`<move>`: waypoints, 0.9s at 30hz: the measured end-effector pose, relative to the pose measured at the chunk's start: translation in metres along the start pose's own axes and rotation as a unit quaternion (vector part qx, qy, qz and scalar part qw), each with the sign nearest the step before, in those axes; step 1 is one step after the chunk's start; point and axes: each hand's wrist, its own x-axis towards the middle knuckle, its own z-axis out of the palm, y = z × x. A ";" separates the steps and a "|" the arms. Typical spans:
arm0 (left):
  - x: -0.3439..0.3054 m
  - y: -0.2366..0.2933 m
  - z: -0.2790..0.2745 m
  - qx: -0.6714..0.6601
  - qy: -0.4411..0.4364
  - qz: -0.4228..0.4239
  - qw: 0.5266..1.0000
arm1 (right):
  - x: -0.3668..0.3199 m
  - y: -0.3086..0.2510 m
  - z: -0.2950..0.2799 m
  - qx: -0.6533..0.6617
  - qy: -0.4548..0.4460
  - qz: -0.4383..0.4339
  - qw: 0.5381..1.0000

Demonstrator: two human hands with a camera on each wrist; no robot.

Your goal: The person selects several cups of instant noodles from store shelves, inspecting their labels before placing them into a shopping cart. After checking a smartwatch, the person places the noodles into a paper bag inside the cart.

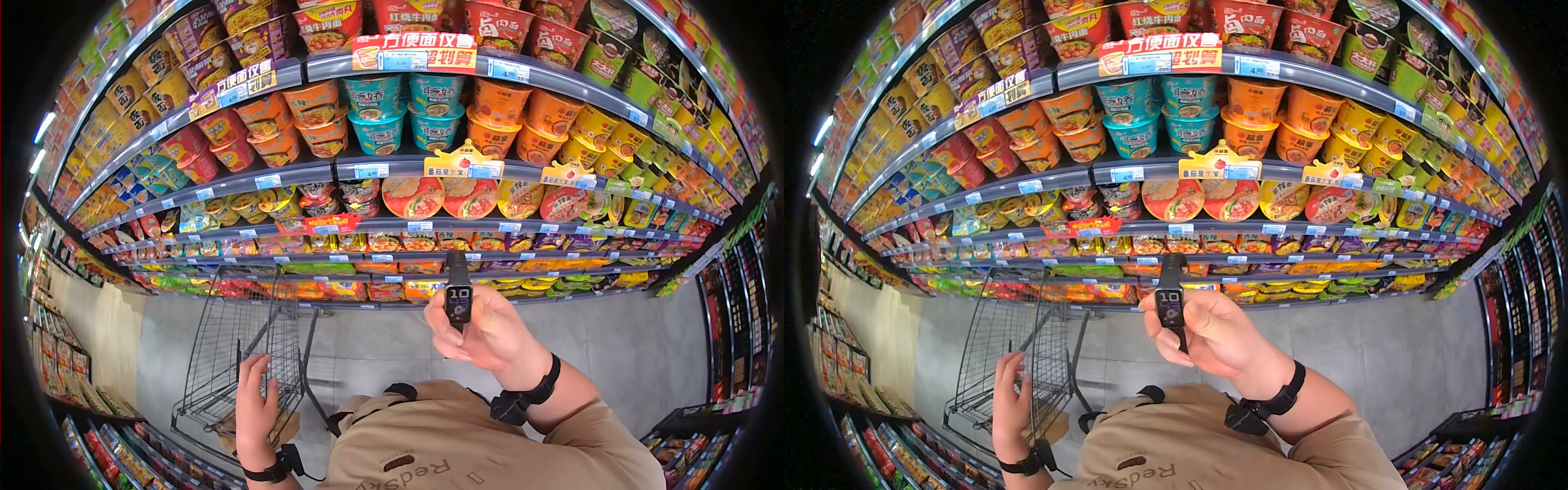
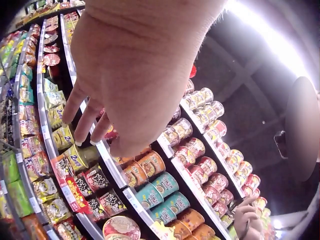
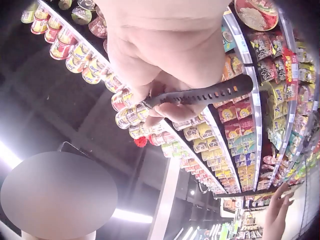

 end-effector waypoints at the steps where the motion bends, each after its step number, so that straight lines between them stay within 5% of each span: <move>1: 0.002 0.000 0.000 0.000 0.000 0.002 1.000 | 0.000 -0.001 -0.001 0.003 0.010 0.006 1.000; 14: -0.030 -0.010 -0.013 0.041 0.024 -0.032 0.998 | 0.041 0.024 -0.009 0.080 -0.042 0.094 0.992; 27: -0.177 -0.024 -0.047 0.073 0.123 -0.312 0.939 | 0.150 0.139 0.023 0.142 -0.195 0.309 0.920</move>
